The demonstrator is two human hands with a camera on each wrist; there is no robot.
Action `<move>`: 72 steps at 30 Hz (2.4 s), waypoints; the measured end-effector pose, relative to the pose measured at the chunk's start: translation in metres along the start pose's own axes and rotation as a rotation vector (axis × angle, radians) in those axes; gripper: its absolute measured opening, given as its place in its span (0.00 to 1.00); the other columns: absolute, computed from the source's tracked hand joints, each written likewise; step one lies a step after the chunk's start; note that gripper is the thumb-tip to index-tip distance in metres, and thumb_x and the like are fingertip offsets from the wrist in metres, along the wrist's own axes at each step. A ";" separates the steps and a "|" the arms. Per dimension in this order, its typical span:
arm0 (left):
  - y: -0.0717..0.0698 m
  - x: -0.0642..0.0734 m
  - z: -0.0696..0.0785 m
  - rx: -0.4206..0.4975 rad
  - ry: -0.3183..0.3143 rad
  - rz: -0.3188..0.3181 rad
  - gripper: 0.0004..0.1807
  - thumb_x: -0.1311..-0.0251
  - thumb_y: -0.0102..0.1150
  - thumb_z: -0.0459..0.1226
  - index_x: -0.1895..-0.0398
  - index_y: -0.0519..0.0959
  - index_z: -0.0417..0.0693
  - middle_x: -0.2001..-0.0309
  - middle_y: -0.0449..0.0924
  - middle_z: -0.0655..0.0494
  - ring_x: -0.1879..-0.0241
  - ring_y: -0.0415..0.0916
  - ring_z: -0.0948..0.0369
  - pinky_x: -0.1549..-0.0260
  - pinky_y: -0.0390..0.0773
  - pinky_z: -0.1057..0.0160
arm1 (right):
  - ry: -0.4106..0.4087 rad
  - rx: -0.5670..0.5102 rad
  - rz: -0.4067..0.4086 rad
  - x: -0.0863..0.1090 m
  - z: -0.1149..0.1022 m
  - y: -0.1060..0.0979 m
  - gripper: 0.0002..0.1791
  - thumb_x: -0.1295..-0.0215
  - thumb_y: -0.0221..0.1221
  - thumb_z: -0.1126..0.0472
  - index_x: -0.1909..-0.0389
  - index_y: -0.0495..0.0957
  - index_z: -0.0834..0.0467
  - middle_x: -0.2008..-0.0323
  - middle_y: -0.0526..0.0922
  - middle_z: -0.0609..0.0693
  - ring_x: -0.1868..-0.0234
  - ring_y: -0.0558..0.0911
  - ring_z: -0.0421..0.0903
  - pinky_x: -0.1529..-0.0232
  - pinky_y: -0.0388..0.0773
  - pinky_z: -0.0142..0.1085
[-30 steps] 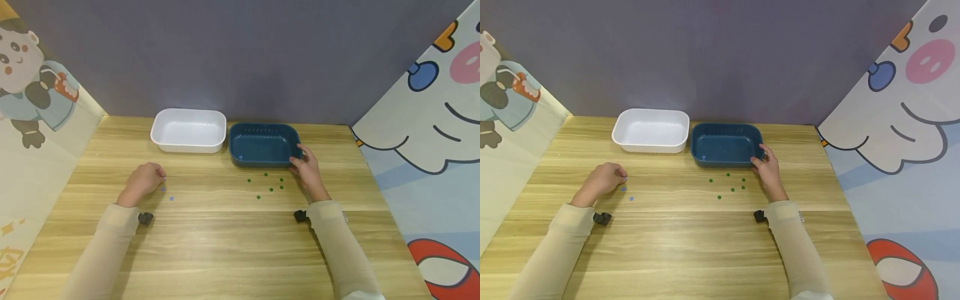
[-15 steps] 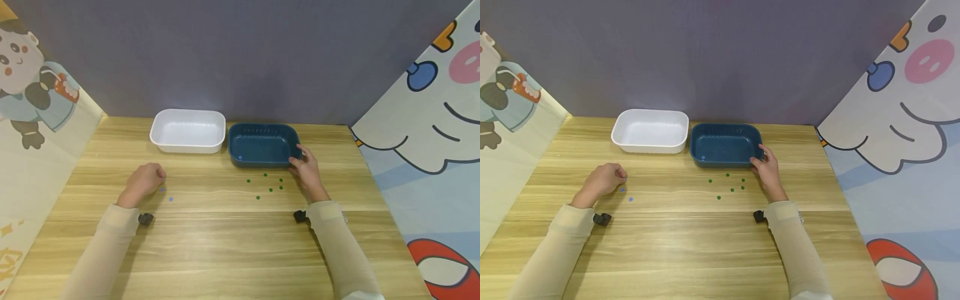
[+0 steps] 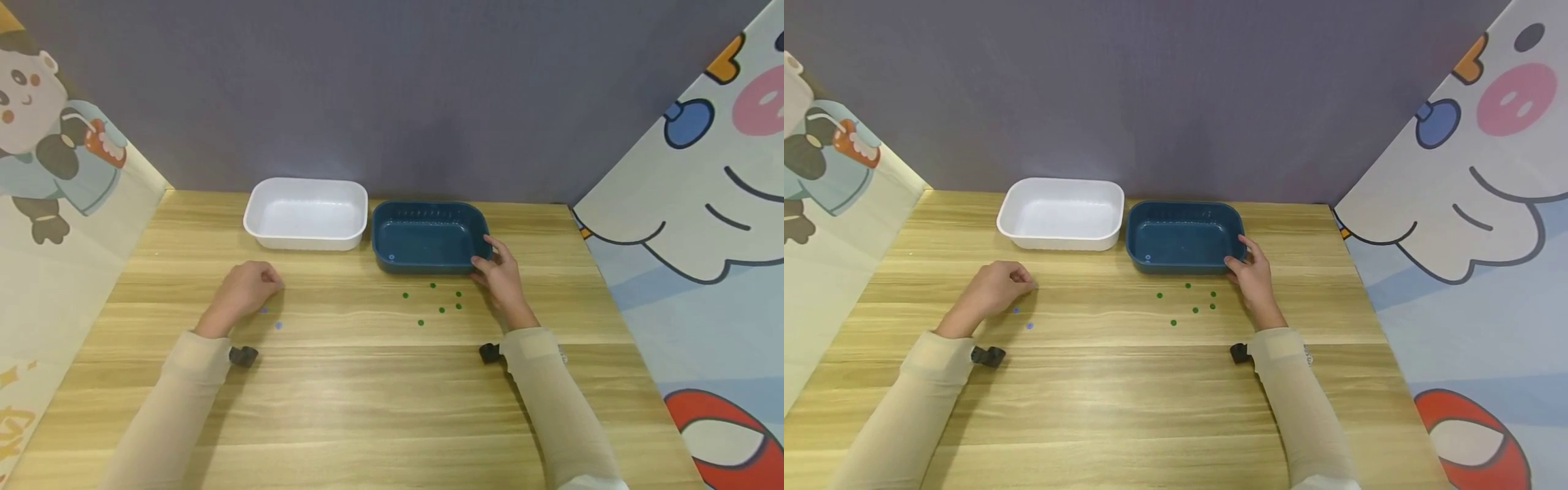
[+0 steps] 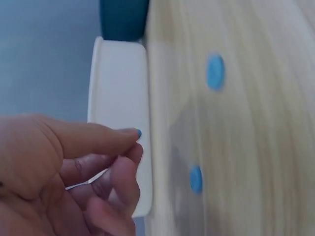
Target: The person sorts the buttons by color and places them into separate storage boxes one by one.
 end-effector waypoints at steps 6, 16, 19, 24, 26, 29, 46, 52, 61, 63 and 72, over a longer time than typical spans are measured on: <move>0.004 -0.004 0.008 0.103 0.014 -0.007 0.09 0.31 0.61 0.39 0.58 0.85 0.42 0.59 0.85 0.47 0.61 0.80 0.52 0.59 0.80 0.50 | -0.019 0.002 0.006 -0.012 0.017 -0.006 0.38 0.26 0.55 0.67 0.19 0.52 0.51 0.23 0.46 0.64 0.30 0.64 0.61 0.36 0.71 0.55; 0.003 -0.004 0.020 0.202 0.017 -0.013 0.11 0.32 0.60 0.37 0.56 0.85 0.39 0.58 0.85 0.45 0.59 0.79 0.52 0.59 0.79 0.53 | -0.016 -0.011 0.014 -0.012 0.016 -0.005 0.38 0.27 0.55 0.68 0.20 0.52 0.52 0.26 0.51 0.66 0.31 0.65 0.61 0.37 0.72 0.55; 0.004 -0.006 0.023 0.238 0.006 -0.009 0.11 0.32 0.59 0.37 0.56 0.85 0.39 0.60 0.84 0.46 0.62 0.79 0.52 0.63 0.79 0.57 | -0.005 -0.015 0.010 -0.006 0.007 -0.002 0.38 0.27 0.55 0.69 0.20 0.52 0.55 0.26 0.51 0.67 0.31 0.65 0.62 0.37 0.71 0.56; 0.005 -0.007 0.026 0.298 0.009 0.000 0.11 0.31 0.60 0.38 0.56 0.84 0.38 0.61 0.83 0.46 0.65 0.80 0.52 0.67 0.79 0.60 | 0.001 -0.003 0.000 0.001 -0.001 0.001 0.39 0.27 0.55 0.69 0.20 0.51 0.57 0.25 0.48 0.68 0.32 0.66 0.61 0.36 0.70 0.57; 0.006 -0.009 0.027 0.317 0.016 0.005 0.11 0.31 0.61 0.38 0.55 0.84 0.38 0.62 0.83 0.45 0.66 0.80 0.53 0.67 0.79 0.60 | 0.005 -0.001 -0.001 0.002 -0.001 0.001 0.39 0.27 0.55 0.69 0.20 0.51 0.56 0.25 0.47 0.68 0.32 0.66 0.60 0.36 0.70 0.57; 0.008 -0.012 0.029 0.343 0.019 0.016 0.12 0.32 0.62 0.39 0.55 0.84 0.38 0.62 0.83 0.42 0.67 0.78 0.54 0.67 0.78 0.60 | 0.011 -0.006 0.001 0.001 -0.001 0.000 0.39 0.27 0.55 0.69 0.20 0.51 0.55 0.25 0.48 0.67 0.33 0.67 0.60 0.36 0.71 0.56; 0.021 -0.028 0.062 0.393 0.080 0.050 0.07 0.33 0.64 0.36 0.58 0.85 0.41 0.60 0.83 0.47 0.64 0.80 0.45 0.70 0.81 0.64 | -0.003 0.001 0.004 0.003 -0.003 0.001 0.38 0.28 0.56 0.68 0.20 0.52 0.56 0.26 0.51 0.68 0.36 0.71 0.55 0.36 0.70 0.56; 0.027 -0.037 0.073 0.431 0.106 0.053 0.06 0.33 0.64 0.35 0.61 0.85 0.39 0.60 0.83 0.40 0.66 0.80 0.44 0.75 0.78 0.66 | -0.008 -0.006 -0.005 0.004 -0.003 0.000 0.38 0.28 0.54 0.69 0.20 0.51 0.57 0.26 0.50 0.68 0.31 0.65 0.61 0.36 0.70 0.56; 0.033 -0.047 0.089 0.467 0.102 0.054 0.06 0.34 0.64 0.34 0.60 0.84 0.39 0.62 0.83 0.45 0.65 0.81 0.42 0.75 0.77 0.66 | -0.018 0.016 -0.011 0.005 -0.003 0.000 0.38 0.27 0.54 0.68 0.20 0.51 0.57 0.25 0.48 0.69 0.31 0.64 0.63 0.37 0.70 0.57; 0.035 -0.048 0.092 0.482 0.101 0.048 0.06 0.34 0.64 0.34 0.60 0.84 0.39 0.61 0.83 0.43 0.65 0.81 0.42 0.76 0.76 0.66 | -0.015 0.013 -0.015 0.005 -0.004 0.000 0.38 0.27 0.54 0.68 0.20 0.51 0.57 0.25 0.47 0.69 0.30 0.64 0.63 0.37 0.70 0.57; 0.042 -0.054 0.102 0.507 0.097 0.039 0.06 0.34 0.64 0.33 0.59 0.84 0.38 0.60 0.83 0.39 0.66 0.80 0.45 0.77 0.76 0.67 | 0.001 -0.002 -0.005 -0.006 0.010 -0.005 0.38 0.27 0.55 0.67 0.20 0.52 0.53 0.25 0.51 0.67 0.31 0.66 0.61 0.38 0.73 0.53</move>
Point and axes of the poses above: each hand's wrist, its own x-axis away from the middle knuckle, its own y-axis out of the palm, z = x × y, the point moved 1 cm from there along -x, towards the middle knuckle
